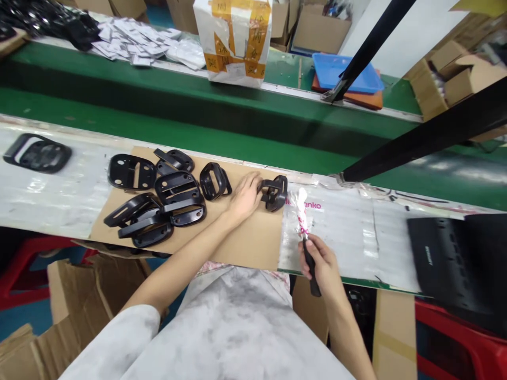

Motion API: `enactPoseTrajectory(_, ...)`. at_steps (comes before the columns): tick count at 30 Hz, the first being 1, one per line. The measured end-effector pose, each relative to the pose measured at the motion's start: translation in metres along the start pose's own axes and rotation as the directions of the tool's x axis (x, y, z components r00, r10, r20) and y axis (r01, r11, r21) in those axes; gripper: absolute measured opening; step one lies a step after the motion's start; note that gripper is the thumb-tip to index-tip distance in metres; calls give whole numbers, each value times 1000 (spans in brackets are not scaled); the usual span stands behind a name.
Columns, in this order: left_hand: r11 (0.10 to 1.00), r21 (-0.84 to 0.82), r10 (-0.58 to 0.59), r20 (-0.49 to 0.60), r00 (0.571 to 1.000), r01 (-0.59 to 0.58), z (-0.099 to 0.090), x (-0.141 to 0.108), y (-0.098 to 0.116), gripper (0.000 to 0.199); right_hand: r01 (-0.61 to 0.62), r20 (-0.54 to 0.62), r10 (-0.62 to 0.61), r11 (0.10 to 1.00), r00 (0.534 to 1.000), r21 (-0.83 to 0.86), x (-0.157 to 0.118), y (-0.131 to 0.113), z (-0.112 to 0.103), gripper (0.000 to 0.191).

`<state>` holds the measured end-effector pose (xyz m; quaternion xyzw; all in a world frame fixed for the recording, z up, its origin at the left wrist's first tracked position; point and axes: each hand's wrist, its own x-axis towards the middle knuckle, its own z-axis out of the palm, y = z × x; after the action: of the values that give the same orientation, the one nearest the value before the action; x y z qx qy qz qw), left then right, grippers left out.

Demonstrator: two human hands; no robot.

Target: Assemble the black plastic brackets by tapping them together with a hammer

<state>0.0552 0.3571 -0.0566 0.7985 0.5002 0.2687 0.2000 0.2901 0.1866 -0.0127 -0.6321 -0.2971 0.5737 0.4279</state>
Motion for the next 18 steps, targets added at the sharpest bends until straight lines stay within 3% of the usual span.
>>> enactPoseTrajectory(3, 998, 57, -8, 7, 1000, 8, 7, 3, -1, 50, -38, 31, 38, 999, 999, 18, -13, 14, 16, 48)
enactPoseTrajectory(6, 996, 84, 7, 26, 1000, -9, 9, 1, -3, 52, 1, 28, 1, 995, 1000, -97, -10, 23, 27, 57)
enactPoseTrajectory(11, 996, 84, 6, 29, 1000, -9, 7, 0, -3, 53, 22, 17, -18, 964, 1000, -266, 7, 24, 22, 71)
enactPoseTrajectory(15, 995, 100, -5, 32, 999, 1, 7, 0, -2, 55, -11, -9, 9, 973, 1000, -231, 5, 24, 17, 75)
enactPoseTrajectory(18, 993, 116, -10, 41, 999, 6, 7, -1, -1, 56, 6, -120, -24, 988, 992, -152, -7, 26, 23, 71)
